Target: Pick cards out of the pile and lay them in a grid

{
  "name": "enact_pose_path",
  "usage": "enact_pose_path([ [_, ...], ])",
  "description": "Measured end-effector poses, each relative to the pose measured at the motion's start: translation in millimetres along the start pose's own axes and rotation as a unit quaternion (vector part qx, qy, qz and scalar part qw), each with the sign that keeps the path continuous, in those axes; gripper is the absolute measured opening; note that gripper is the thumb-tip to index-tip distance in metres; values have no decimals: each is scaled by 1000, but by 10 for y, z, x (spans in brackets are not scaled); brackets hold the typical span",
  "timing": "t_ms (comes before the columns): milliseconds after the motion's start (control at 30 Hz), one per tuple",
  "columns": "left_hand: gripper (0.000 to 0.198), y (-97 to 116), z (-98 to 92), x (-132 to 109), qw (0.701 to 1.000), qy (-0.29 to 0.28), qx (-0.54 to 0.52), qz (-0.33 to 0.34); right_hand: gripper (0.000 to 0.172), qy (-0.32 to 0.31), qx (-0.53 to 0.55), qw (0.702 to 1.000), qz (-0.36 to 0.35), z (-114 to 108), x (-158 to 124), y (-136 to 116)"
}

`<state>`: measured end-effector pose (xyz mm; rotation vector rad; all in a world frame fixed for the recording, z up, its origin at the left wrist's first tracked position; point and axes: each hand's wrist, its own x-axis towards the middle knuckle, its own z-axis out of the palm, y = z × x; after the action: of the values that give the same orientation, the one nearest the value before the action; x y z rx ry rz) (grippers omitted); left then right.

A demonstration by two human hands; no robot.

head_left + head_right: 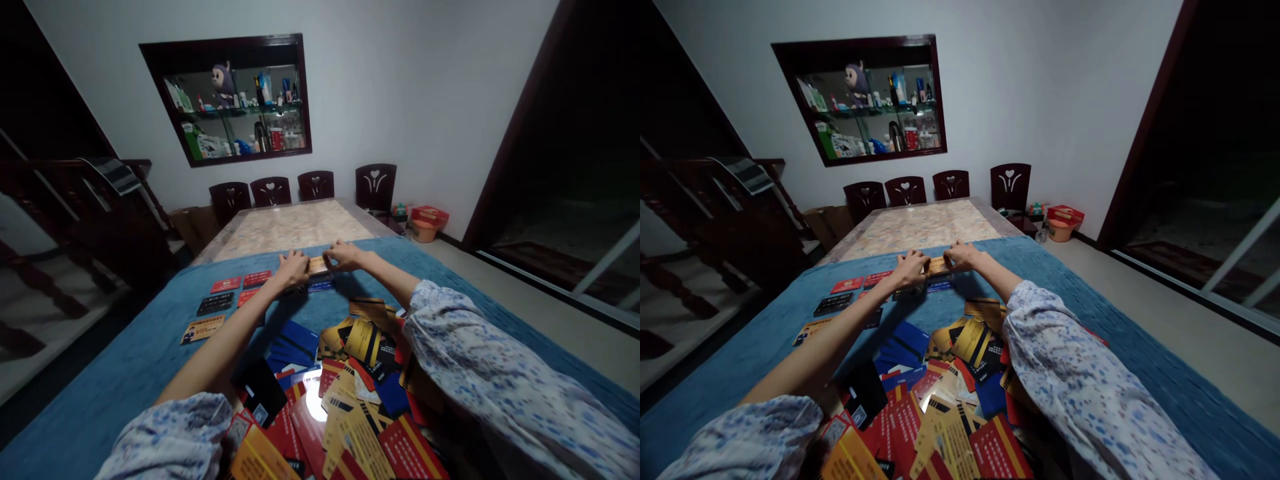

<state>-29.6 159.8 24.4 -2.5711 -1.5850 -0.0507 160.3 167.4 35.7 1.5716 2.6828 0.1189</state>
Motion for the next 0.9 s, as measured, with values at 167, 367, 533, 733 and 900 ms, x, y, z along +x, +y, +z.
enact_pose_path([
  [167, 27, -56, 110, 149, 1000, -22, 6, -3, 35, -33, -3, 999, 9, 72, 155, 39],
  [367, 22, -73, 191, 232, 999, -45, 7, -12, 38, -65, 2, 998, 17, 165, 291, 42],
  [533, 23, -66, 223, 267, 998, -63, 9, -10, 39, -80, 4, 997, 14, 247, 396, 71],
  [733, 25, -80, 283, 322, 997, -76, 3, -16, 33, -92, 14, 996, 0, 337, 504, 103],
  [900, 25, -90, 311, 373, 996, -88, -1, -25, 38, -99, 25, 995, 13, 359, 544, 119],
])
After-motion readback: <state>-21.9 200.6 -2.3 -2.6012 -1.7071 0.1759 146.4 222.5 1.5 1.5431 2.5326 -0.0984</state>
